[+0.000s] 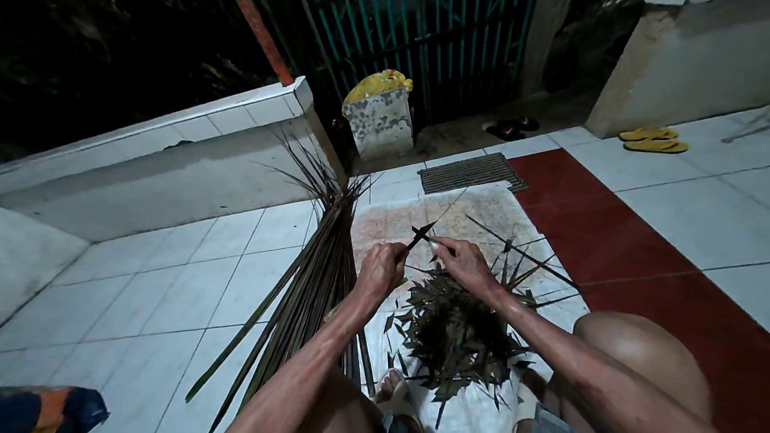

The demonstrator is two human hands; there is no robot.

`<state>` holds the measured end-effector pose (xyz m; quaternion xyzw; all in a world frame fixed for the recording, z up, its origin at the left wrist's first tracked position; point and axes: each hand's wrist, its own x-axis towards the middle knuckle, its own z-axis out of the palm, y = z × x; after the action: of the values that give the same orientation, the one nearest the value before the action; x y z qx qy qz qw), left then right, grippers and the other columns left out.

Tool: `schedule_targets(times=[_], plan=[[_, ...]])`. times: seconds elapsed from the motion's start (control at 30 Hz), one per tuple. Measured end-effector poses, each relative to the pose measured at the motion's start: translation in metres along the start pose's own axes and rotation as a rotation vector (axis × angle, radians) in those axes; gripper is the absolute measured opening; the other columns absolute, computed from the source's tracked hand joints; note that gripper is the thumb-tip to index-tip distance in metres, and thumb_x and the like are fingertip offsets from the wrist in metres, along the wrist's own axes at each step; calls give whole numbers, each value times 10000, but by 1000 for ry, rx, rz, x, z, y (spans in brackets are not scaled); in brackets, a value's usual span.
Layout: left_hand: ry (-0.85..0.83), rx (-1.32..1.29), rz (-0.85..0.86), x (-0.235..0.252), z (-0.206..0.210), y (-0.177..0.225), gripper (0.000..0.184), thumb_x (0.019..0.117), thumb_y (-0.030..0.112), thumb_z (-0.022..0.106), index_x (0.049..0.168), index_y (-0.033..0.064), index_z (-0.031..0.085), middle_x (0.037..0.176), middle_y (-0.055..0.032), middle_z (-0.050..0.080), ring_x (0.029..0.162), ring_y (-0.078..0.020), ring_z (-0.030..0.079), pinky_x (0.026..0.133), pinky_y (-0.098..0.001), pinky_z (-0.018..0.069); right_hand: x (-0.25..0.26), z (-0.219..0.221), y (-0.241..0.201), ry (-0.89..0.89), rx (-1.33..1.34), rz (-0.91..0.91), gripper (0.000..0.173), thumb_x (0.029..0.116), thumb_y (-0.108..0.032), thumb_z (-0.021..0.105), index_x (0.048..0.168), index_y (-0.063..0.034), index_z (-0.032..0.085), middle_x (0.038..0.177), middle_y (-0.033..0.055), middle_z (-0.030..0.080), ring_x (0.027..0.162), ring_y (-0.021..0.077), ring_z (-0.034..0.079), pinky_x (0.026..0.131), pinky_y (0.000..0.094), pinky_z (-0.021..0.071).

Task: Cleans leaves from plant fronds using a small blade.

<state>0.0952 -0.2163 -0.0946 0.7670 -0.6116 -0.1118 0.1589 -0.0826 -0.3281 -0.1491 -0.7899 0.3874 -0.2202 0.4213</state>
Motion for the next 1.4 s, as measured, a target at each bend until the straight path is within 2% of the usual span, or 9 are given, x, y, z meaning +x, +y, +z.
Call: schedule_targets(times=[0.13, 0.33, 0.53, 0.6, 0.73, 0.87, 1.0, 1.27, 1.4], plan=[[4, -46, 8, 0, 0, -3, 290, 1058, 245, 511, 1019, 82, 747, 818, -76, 706, 757, -201, 686, 765, -418, 563, 0, 2, -1, 51, -49, 31, 381, 1060, -462, 504, 1323, -276, 708, 1045, 63, 747, 958, 245, 695, 877, 525, 539], [-13, -120, 7, -1, -1, -5, 303, 1062, 255, 516, 1005, 71, 750, 768, -56, 696, 693, -162, 670, 733, -385, 567, 2, 6, 1, 109, -81, 33, 367, 1057, -453, 516, 1319, -283, 710, 1032, 76, 750, 956, 267, 699, 865, 548, 534], [-58, -123, -22, -7, -6, -5, 298, 1060, 269, 531, 1037, 73, 754, 787, -50, 716, 706, -160, 684, 754, -388, 571, 15, -13, 19, 243, -40, 105, 357, 1072, -379, 528, 1292, -167, 712, 987, 159, 728, 892, 359, 687, 813, 619, 526], [-35, -65, -5, -8, -7, -7, 282, 1056, 240, 526, 1055, 70, 750, 840, -76, 717, 766, -196, 690, 789, -415, 567, 14, -18, 17, 253, -8, 77, 359, 1076, -380, 525, 1273, -147, 715, 933, 156, 710, 832, 339, 665, 772, 595, 518], [-20, 87, -1, -10, -8, -2, 275, 1053, 221, 506, 1067, 88, 747, 932, -114, 729, 918, -282, 704, 851, -486, 553, 4, -14, 7, 61, 48, -15, 360, 1073, -377, 529, 1284, -149, 712, 884, 103, 694, 761, 239, 642, 744, 491, 536], [-31, 187, -6, -10, -9, 5, 279, 1061, 226, 483, 1061, 95, 729, 928, -134, 727, 941, -327, 713, 829, -531, 559, 3, -6, 4, -95, 58, -90, 375, 1070, -399, 520, 1258, -148, 725, 885, 67, 694, 765, 180, 635, 756, 427, 534], [-46, 236, -14, -12, -10, 10, 278, 1059, 212, 469, 1056, 96, 722, 916, -137, 723, 929, -329, 715, 805, -528, 561, 4, -9, 1, -73, -15, -10, 374, 1067, -423, 528, 1266, -179, 729, 953, 96, 723, 860, 252, 675, 822, 523, 536], [-29, 286, 15, -11, -7, 15, 279, 1065, 198, 459, 1059, 83, 714, 920, -153, 722, 920, -351, 721, 776, -532, 567, 4, -14, -1, -1, -104, 70, 362, 1061, -440, 533, 1285, -231, 726, 1024, 95, 738, 950, 294, 685, 855, 575, 524], [-48, 242, 23, -11, -6, 10, 276, 1057, 209, 470, 1066, 99, 723, 940, -145, 729, 953, -340, 717, 826, -544, 559, 13, -25, 17, 130, -88, 151, 362, 1073, -383, 526, 1268, -152, 725, 1034, 160, 728, 957, 357, 684, 849, 614, 520]])
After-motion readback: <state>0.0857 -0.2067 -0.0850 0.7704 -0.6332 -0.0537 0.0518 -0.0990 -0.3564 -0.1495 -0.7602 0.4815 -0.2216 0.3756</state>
